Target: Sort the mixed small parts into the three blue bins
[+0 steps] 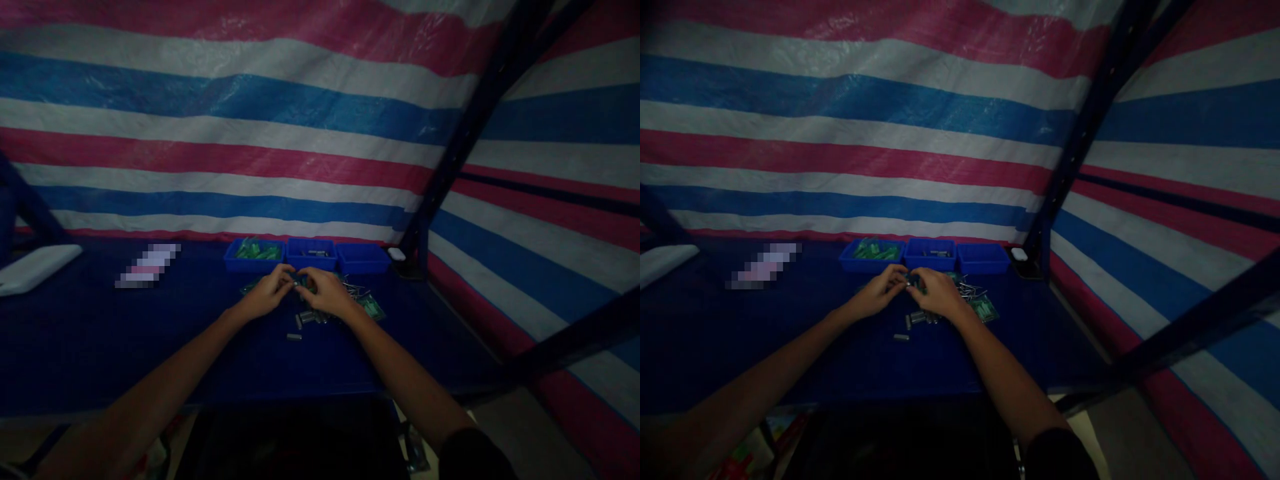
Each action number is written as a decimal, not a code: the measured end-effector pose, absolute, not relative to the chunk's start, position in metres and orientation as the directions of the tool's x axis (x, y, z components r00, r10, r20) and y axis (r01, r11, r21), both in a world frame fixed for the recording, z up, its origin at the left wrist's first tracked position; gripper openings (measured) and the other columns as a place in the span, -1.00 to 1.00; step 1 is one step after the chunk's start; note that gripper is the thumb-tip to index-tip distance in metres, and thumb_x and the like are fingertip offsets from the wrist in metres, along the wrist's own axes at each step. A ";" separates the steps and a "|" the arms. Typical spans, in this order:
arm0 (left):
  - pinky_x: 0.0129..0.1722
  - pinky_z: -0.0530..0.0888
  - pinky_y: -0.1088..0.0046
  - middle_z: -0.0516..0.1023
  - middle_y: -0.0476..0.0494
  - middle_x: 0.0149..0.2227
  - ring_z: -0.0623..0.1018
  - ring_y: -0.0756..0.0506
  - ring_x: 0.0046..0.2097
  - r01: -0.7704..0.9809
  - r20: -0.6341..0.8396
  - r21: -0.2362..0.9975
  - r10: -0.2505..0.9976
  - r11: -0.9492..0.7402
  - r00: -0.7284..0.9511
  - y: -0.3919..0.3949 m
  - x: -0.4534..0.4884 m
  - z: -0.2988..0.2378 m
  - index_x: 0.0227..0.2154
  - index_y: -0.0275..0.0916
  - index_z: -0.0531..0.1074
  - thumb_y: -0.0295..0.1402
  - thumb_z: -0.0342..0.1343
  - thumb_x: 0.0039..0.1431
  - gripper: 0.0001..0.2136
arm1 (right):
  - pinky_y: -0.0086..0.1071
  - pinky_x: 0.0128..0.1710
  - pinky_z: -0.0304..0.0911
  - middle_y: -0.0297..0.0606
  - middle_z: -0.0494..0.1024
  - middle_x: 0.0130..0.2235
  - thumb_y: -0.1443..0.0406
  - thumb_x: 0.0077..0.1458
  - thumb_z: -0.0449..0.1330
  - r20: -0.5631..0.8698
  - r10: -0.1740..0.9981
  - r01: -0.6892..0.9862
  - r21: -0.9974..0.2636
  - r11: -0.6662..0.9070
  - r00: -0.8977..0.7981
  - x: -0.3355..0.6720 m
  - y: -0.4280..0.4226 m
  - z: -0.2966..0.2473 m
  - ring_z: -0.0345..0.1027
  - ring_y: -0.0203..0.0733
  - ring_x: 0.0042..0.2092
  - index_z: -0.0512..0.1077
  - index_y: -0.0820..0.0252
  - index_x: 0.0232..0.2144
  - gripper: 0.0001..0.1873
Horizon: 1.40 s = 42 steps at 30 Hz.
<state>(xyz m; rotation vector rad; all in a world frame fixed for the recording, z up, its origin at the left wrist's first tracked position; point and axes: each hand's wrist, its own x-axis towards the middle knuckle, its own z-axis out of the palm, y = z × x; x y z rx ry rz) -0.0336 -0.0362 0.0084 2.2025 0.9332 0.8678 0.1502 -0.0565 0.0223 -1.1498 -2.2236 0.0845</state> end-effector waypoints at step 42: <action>-0.22 0.25 0.36 0.37 -0.13 -0.21 0.35 -0.11 -0.17 0.581 0.258 0.025 0.566 -0.814 0.783 -0.038 -0.035 0.018 -0.21 -0.17 0.35 -0.34 -0.06 0.16 -0.83 | -0.33 -0.20 0.20 -0.20 0.38 -0.29 0.23 0.07 0.04 0.613 0.778 0.816 -0.374 0.441 -0.140 0.179 -0.025 0.017 0.28 -0.19 -0.25 0.34 0.22 -0.18 -0.73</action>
